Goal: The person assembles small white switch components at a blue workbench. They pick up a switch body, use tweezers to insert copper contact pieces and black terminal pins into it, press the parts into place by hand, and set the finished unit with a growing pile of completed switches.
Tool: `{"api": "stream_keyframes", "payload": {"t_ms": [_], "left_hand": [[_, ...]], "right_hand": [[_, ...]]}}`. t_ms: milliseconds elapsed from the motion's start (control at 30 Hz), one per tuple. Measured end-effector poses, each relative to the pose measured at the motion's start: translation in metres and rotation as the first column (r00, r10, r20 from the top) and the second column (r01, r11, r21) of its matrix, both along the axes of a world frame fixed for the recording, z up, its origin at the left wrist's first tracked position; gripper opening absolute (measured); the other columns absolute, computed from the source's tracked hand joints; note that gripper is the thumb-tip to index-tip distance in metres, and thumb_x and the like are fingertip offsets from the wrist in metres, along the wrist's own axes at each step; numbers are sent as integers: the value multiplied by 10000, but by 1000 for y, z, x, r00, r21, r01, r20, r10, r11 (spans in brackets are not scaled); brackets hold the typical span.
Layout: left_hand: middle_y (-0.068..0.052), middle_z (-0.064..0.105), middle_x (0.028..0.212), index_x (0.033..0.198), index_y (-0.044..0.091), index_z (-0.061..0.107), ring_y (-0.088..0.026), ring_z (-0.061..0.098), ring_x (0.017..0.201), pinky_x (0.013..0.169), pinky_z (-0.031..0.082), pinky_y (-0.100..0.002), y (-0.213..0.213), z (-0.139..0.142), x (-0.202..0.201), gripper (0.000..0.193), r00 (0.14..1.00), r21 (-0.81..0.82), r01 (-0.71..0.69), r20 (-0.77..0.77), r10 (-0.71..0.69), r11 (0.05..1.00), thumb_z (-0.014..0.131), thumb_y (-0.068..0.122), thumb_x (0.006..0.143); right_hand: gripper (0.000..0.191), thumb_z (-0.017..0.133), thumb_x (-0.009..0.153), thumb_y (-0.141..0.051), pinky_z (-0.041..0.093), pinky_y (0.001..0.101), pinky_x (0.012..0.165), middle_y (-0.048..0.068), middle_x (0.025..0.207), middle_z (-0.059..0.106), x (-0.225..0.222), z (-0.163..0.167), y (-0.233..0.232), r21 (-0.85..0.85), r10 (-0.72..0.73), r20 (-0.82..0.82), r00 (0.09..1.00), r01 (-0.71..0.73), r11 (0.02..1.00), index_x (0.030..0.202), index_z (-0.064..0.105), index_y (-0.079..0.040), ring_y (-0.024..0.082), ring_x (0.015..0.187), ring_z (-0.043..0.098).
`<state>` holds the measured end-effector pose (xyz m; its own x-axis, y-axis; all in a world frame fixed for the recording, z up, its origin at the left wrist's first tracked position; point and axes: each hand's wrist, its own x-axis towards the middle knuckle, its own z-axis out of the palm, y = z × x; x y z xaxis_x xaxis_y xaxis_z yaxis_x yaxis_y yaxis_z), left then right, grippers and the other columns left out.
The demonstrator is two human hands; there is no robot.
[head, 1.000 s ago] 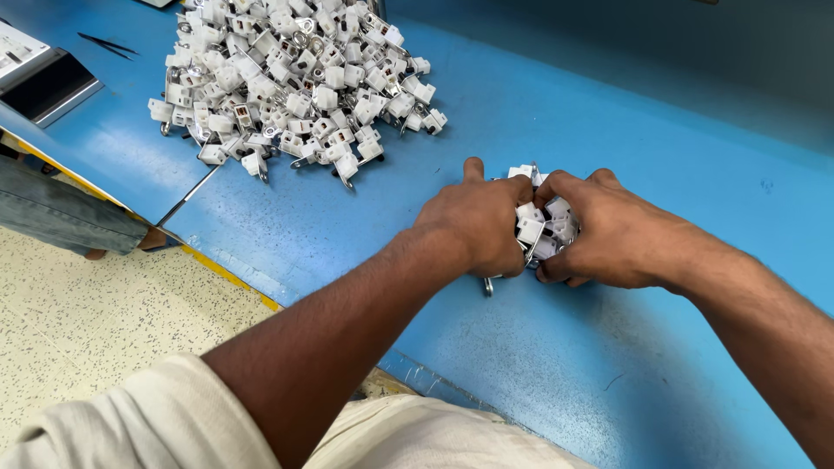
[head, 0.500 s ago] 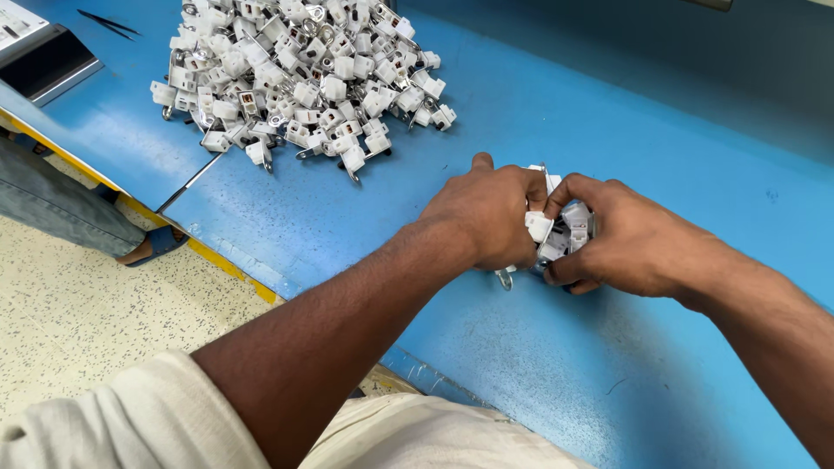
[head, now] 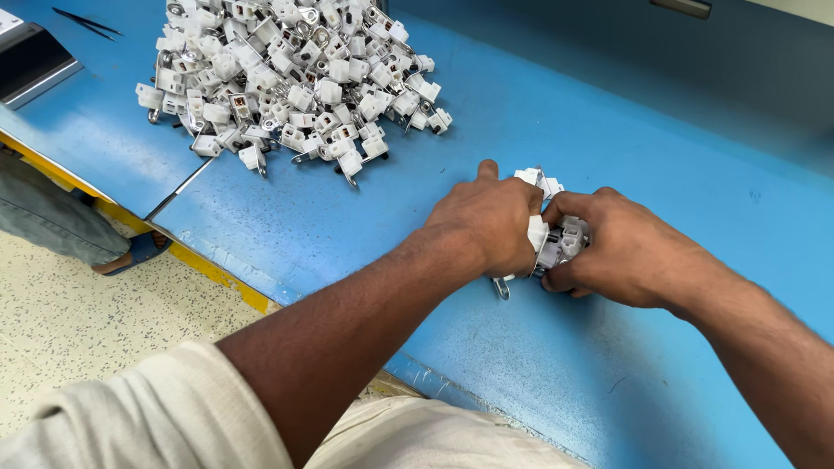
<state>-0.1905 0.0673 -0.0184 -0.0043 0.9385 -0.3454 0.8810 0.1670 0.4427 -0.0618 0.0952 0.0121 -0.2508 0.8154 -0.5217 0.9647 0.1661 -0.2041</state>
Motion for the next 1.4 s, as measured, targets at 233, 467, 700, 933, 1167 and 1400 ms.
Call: {"api": "stream_keyframes", "payload": {"t_ms": [233,467,700,933,1167,1400], "left_hand": [[-101,507,1368,1268,203,654,-280,666,1140,961,587,-402,-5,0,2,497,1000,42,-1,9,1,999,782,183,788],[-72,718,1131,1176,154,675,-212,710,990,871,586,-394,-8,8,-1,464,998,109,41,49,-47,993,822,199,739],[-85,767,855,1048,111,661,-204,753,651,587,628,-367,-13,14,-21,344,970,-2,57,235,-55,998,784,173,732],[-98,790,849,1057,134,699,-211,767,697,624,639,-383,-18,26,-71,348,934,111,167,301,-193,980,764,155,716],[-128,752,896,1135,89,663,-209,787,658,572,652,-342,1,52,-194,474,961,306,19,257,-102,952,820,187,698],[-170,632,1260,1409,45,458,-281,738,1009,693,648,-369,83,56,-330,668,990,312,-4,138,-42,950,784,212,851]], "right_hand": [[597,877,754,-125,604,372,809,123,1069,675,6,-2,0,-1,9,-89,996,-9,1000,1311,662,-104,235,828,797],[495,865,770,-149,645,348,808,134,934,778,13,3,-2,-91,-104,-259,960,83,992,1224,672,-106,224,813,787],[463,790,823,-82,632,380,836,142,939,771,4,7,-9,-103,-169,-198,965,151,983,1266,659,-112,218,813,785],[468,802,847,-75,587,390,863,159,946,712,-37,23,-17,-114,-314,-89,945,304,946,1267,617,-162,250,886,759],[441,810,828,-4,602,409,847,160,1019,757,-148,46,17,-5,-181,-314,932,189,982,1226,633,-72,286,927,768],[490,755,884,-45,569,398,911,148,1280,635,-288,70,85,330,363,-345,865,-251,910,1323,540,-27,290,1040,739]]}}
